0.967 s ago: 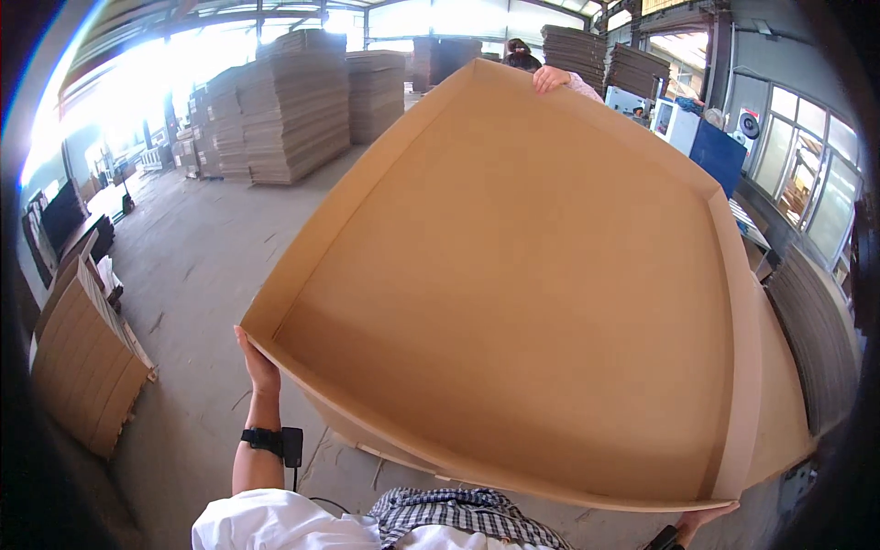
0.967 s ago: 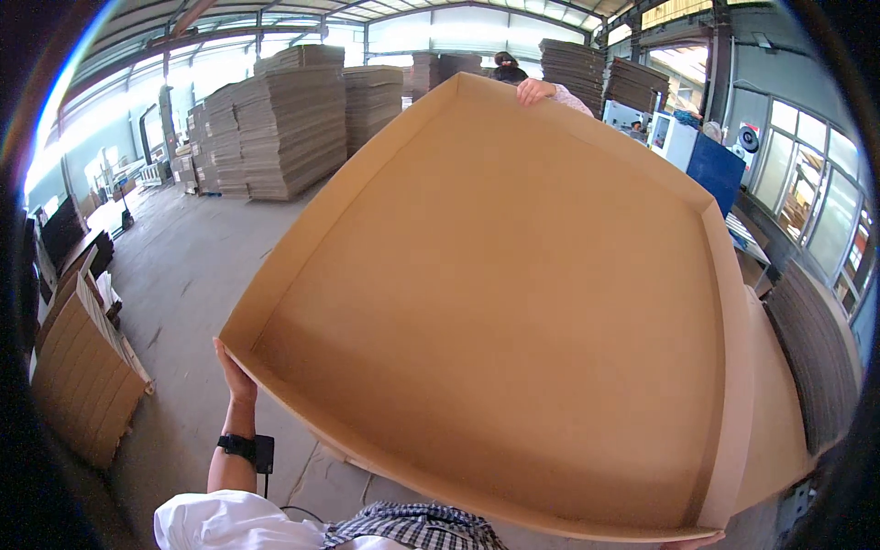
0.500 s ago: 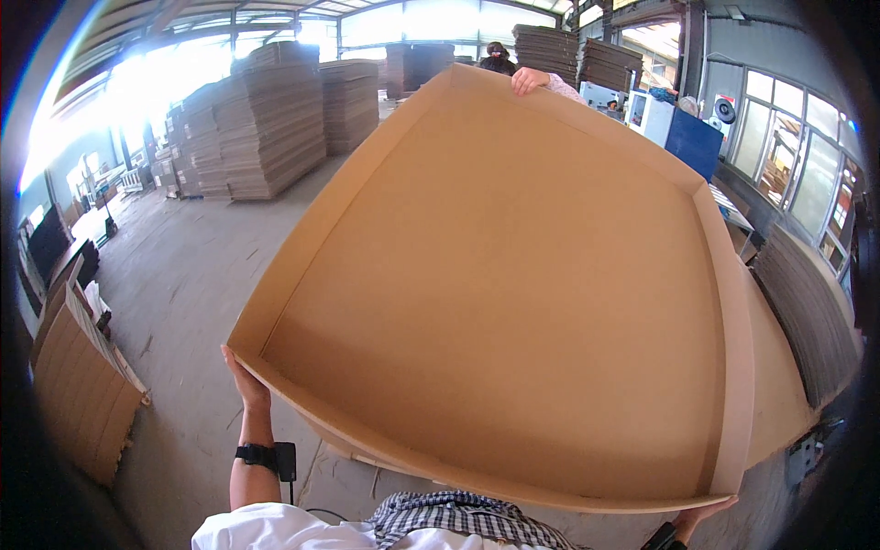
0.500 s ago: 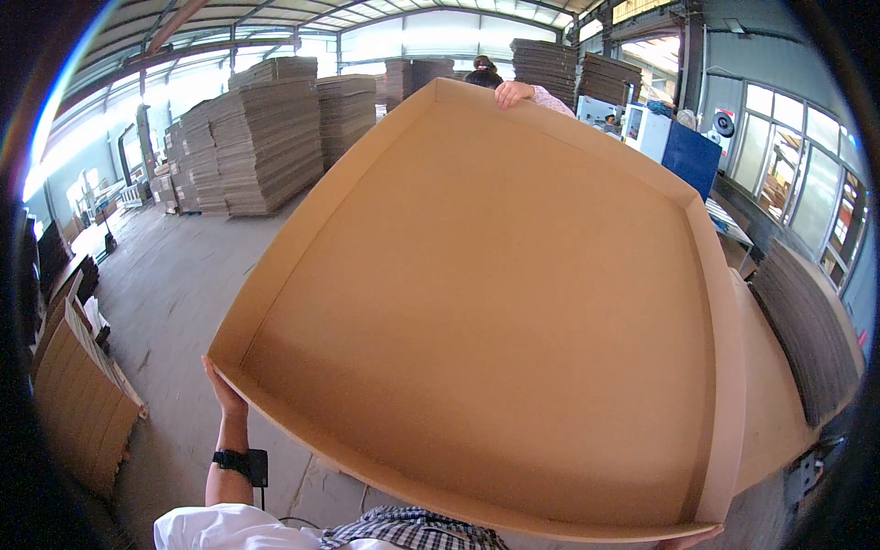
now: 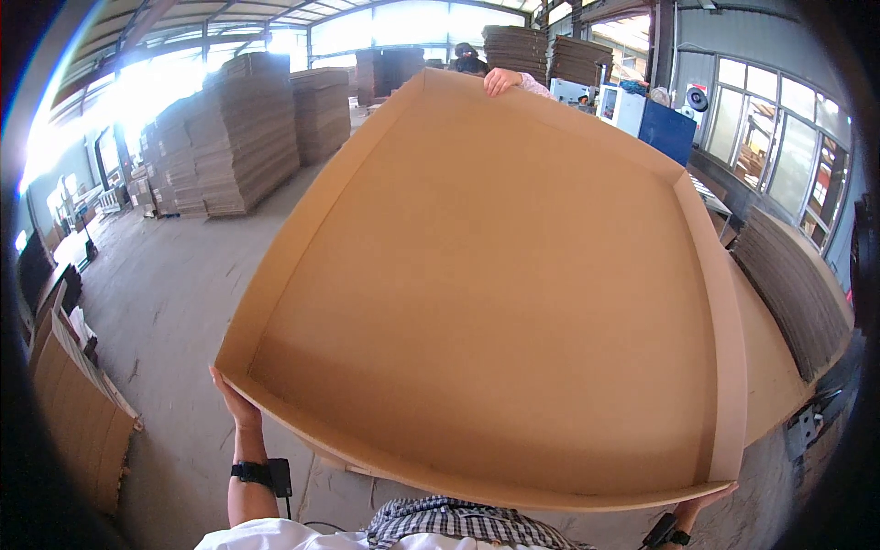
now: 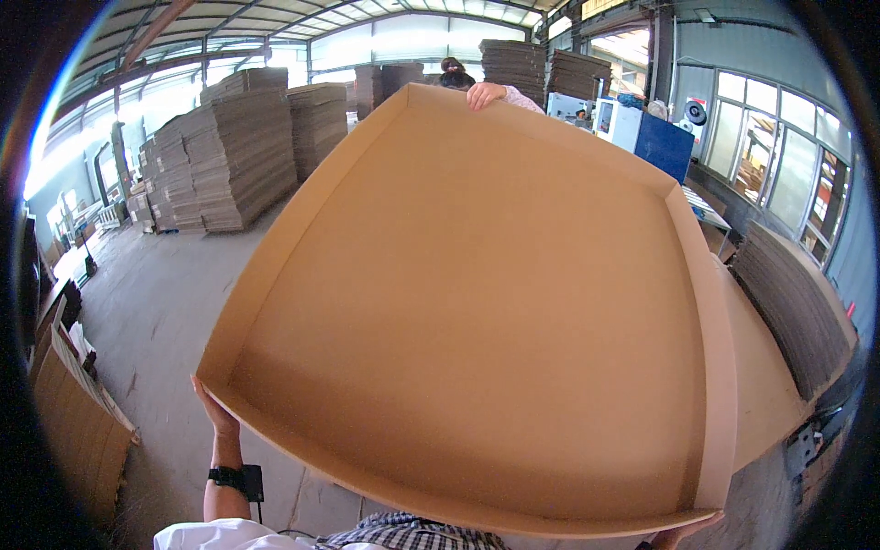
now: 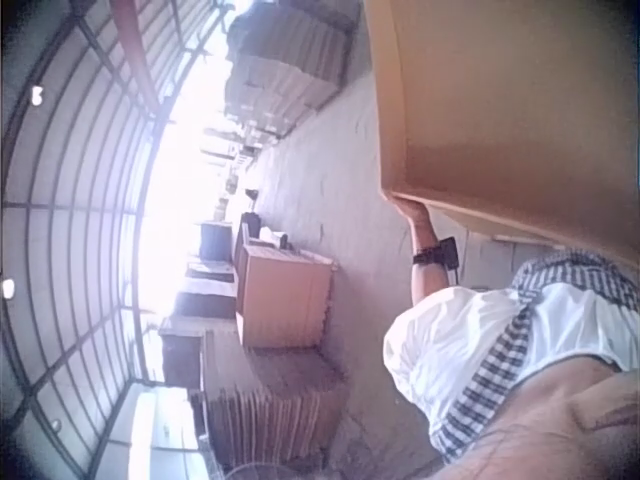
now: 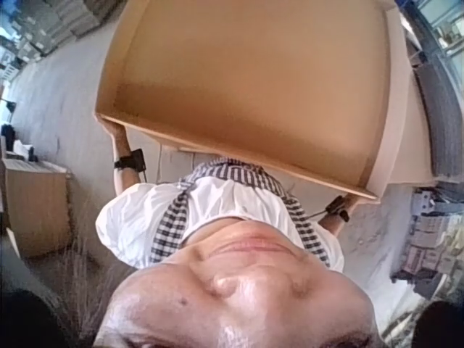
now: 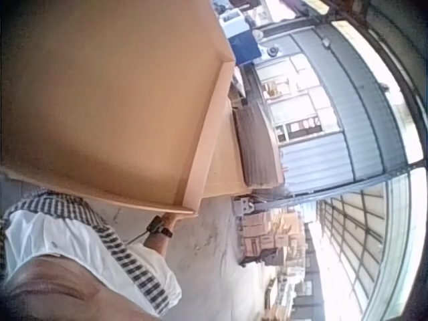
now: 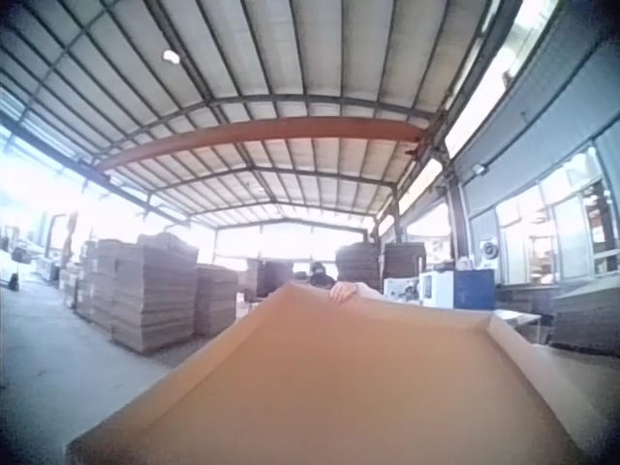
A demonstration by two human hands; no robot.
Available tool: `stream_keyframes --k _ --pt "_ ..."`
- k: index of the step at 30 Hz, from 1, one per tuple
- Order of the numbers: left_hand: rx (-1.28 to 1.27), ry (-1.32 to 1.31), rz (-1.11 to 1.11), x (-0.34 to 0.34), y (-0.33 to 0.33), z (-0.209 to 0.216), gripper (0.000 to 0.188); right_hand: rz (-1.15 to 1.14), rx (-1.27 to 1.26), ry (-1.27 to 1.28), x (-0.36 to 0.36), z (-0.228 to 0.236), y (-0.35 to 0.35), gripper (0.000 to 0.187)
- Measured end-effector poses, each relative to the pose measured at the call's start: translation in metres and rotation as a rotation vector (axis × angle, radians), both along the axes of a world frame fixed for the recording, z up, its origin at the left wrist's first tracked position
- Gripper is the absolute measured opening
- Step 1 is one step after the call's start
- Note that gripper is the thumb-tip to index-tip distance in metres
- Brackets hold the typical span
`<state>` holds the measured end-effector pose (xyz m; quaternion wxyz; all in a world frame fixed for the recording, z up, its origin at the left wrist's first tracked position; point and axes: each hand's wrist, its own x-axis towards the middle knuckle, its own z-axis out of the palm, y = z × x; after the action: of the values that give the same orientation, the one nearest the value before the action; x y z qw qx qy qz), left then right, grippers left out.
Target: Folding and assembling large cardboard trays from pre-cut sheets in a warehouse setting.
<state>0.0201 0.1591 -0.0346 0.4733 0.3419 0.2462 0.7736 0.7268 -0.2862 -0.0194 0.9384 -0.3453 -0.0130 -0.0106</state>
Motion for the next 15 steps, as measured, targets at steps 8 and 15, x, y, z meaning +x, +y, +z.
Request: stream_keyframes --k 8,15 --pt "-0.039 -0.023 0.091 -0.033 -0.036 0.003 0.069 0.1 0.058 -0.008 0.026 -0.035 0.015 0.083" --pt "0.04 -0.004 0.11 -0.06 -0.057 -0.008 0.069 0.123 0.112 0.008 0.019 -0.034 0.04 0.083"
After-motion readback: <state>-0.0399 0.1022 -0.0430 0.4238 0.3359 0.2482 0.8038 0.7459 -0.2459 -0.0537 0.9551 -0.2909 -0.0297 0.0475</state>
